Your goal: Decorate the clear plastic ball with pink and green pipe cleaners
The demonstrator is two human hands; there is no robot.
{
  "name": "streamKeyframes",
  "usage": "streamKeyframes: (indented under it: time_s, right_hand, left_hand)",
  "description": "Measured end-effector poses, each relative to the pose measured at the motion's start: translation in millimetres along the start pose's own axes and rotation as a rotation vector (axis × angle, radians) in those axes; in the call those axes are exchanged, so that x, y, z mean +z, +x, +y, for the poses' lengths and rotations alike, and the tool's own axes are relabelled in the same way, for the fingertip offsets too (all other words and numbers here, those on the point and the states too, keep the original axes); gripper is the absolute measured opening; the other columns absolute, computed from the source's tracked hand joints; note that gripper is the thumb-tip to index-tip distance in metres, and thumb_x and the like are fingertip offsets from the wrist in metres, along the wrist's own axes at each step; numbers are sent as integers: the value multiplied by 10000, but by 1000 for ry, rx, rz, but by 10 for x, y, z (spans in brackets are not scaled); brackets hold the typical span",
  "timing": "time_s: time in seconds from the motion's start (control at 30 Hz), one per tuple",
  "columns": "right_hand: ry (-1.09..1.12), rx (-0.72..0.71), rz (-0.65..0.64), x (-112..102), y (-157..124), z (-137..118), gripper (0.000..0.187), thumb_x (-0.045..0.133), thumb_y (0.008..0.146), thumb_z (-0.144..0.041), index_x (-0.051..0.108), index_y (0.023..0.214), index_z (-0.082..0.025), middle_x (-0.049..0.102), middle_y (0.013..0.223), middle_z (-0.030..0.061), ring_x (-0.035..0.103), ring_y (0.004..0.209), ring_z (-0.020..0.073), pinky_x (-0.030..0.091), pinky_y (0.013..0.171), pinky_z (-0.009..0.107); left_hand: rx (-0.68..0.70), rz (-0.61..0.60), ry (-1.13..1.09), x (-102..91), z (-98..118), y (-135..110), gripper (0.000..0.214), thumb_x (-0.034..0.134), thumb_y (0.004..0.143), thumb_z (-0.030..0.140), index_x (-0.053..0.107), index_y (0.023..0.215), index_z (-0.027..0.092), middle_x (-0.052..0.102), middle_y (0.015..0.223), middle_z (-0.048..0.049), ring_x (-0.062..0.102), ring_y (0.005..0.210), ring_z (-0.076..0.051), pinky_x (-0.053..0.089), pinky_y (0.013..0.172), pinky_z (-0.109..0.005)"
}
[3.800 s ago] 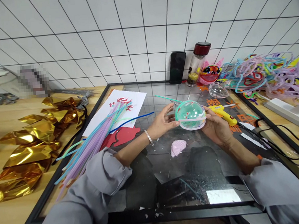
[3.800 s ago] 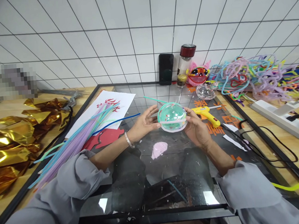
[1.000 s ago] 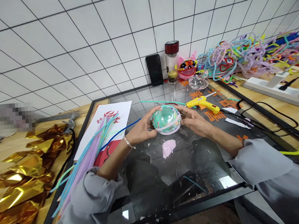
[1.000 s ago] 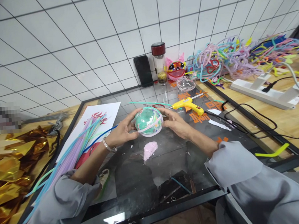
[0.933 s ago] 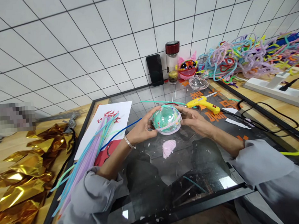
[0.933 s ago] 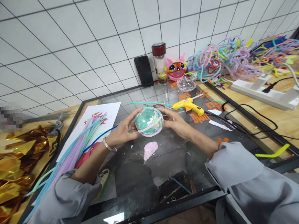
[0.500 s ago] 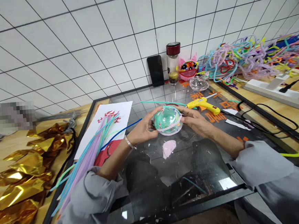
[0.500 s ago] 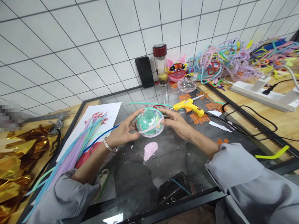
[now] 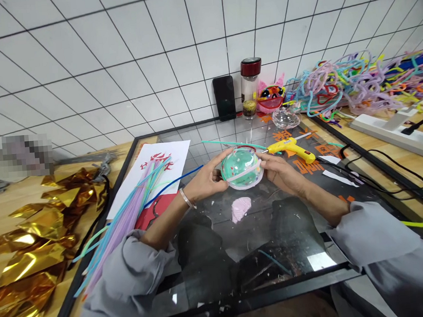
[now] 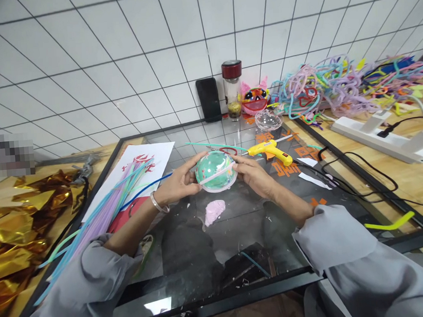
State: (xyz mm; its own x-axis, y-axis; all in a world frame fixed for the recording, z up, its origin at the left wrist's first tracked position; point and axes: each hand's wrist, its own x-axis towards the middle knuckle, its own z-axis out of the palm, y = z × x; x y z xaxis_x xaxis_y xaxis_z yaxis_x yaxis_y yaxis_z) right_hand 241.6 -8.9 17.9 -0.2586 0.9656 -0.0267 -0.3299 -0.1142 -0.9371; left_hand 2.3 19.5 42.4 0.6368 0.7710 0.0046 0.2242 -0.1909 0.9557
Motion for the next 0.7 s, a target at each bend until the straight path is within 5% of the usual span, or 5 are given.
streamKeyframes:
  time_s: [0.47, 0.7]
  right_hand:
    - [-112, 33, 80, -28, 29, 72, 300, 667, 803, -495, 694, 823, -198, 700, 783, 39, 608, 731, 180, 521, 684, 313]
    - [-116, 44, 29, 13, 16, 62, 358, 650, 809, -557, 669, 789, -200, 652, 730, 41, 579, 683, 171, 531, 673, 330]
  left_hand:
    - [57, 152, -255, 0, -96, 62, 677, 675, 676, 260, 551, 1338, 193, 585, 1322, -83, 512, 1200, -288, 465, 916, -336]
    - [-37, 122, -609, 111, -141, 83, 626, 702, 665, 293, 530, 1264, 227, 554, 1312, -88, 584, 1036, -230, 523, 774, -309]
